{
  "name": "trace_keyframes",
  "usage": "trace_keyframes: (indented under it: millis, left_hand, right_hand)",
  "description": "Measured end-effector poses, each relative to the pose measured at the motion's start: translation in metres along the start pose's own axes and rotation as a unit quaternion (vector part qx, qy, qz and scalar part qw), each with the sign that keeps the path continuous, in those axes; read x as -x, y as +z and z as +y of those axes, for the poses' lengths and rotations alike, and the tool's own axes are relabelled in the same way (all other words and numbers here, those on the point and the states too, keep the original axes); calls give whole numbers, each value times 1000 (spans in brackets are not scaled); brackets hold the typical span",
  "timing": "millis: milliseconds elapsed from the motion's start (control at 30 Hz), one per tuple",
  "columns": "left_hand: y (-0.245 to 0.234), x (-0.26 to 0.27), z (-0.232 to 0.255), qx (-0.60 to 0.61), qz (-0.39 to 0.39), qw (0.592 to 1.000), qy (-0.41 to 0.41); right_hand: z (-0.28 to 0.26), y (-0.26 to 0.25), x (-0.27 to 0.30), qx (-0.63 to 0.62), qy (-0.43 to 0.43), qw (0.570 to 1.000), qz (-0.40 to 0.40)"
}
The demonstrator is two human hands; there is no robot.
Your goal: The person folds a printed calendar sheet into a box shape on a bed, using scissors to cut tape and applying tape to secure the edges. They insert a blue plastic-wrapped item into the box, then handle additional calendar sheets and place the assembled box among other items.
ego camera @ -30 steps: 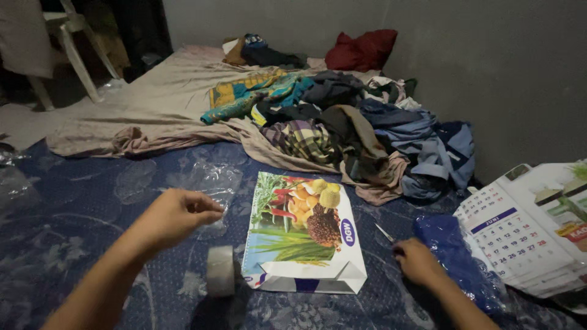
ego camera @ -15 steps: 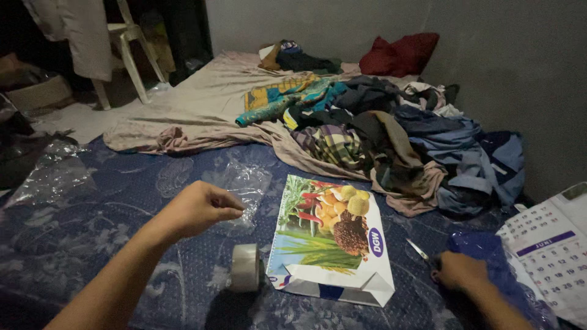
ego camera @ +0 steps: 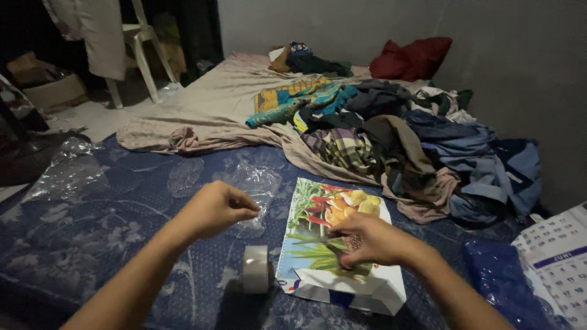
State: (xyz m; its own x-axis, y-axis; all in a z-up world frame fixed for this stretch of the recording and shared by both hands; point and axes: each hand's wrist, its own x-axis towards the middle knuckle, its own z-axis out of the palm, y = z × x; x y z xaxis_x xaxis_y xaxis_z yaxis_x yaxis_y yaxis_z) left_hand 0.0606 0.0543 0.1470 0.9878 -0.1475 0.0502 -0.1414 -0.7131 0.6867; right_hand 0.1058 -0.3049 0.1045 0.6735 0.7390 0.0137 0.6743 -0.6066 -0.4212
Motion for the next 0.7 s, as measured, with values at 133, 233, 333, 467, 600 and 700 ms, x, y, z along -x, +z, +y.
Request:
trace_keyframes:
  millis: [133,233,333,467,600,700]
  left_hand:
    - [2,1,-4,19,5,1000,2]
    - [4,0,-4,30,2,999,-8]
    - [5,1,-2,27,3,1000,-9]
    - [3,4,2,11,10,1000,3]
    - [1,7,6,22,10,1000,5]
    - [2,7,6,15,18,1000,-11]
  right_hand:
    - [-39,-5,-37,-4,-53,999,-1]
    - [-51,-6,-56,13,-53,998,-30]
    - [-58,-4,-68,17,-26,999,-43]
    - [-64,-3,-77,-5,-46,998,-43]
    - [-62,-3,-84,-12,-38,997,-65]
    - [-56,-2,-87,-46,-38,995,-80]
